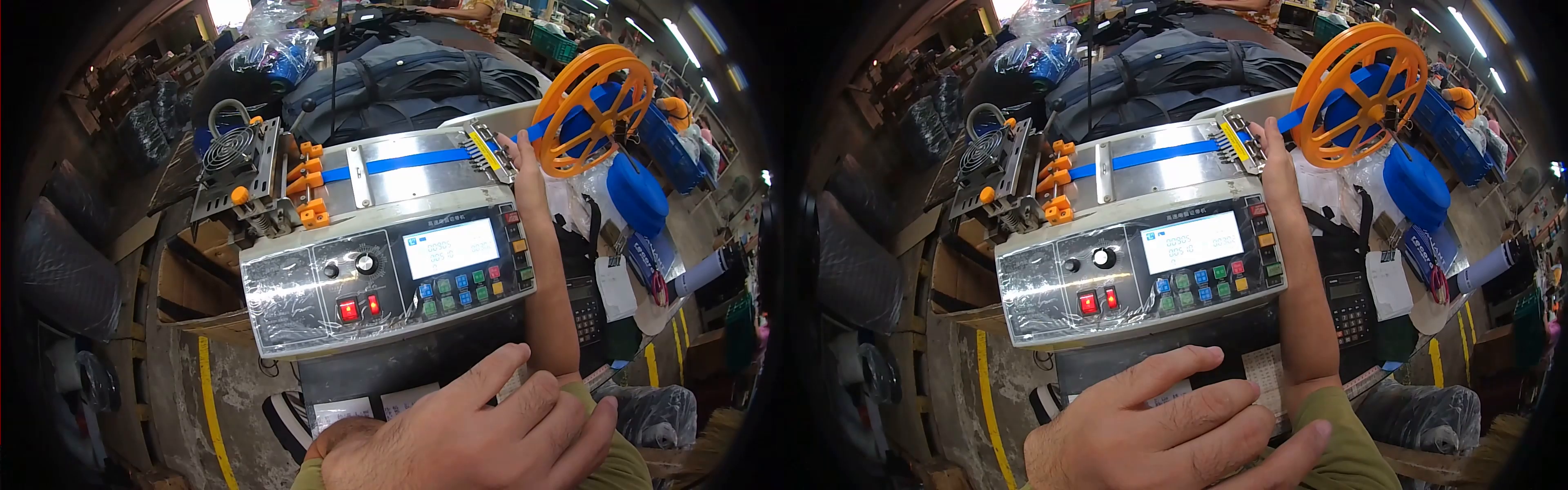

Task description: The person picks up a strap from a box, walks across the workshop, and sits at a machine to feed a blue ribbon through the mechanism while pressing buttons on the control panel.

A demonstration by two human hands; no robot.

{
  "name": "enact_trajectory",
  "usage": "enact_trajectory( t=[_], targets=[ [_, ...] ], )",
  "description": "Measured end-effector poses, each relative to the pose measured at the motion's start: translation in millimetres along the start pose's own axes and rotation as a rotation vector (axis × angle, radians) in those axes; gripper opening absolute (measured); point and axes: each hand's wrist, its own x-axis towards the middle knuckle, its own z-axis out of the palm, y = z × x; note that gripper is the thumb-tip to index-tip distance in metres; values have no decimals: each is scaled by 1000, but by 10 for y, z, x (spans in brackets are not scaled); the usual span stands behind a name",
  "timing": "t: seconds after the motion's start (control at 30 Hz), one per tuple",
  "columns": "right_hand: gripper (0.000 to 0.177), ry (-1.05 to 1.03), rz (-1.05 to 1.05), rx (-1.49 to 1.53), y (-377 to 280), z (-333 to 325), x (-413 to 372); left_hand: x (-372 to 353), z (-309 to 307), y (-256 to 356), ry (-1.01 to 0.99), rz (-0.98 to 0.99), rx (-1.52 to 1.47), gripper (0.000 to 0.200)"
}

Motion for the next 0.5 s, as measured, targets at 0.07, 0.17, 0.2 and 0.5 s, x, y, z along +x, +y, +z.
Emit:
enact_trajectory(
  t=[0.07, 0.17, 0.2, 0.5],
  targets=[
    [88, -48, 19, -38, -11, -11, -4, -2, 21, 25, 0, 2, -2, 17],
    [89, -61, 9, -16, -27, 7, -8, -4, 57, 78, 87, -106, -45, 17],
    [89, -61, 9, -16, -42, 17, -22, 3, 15, 40, 35, -61, -22, 17],
    [89, -53, 29, -6, -16, -10, -12, -5, 4, 8, 4, -13, -4, 18]
  ],
)
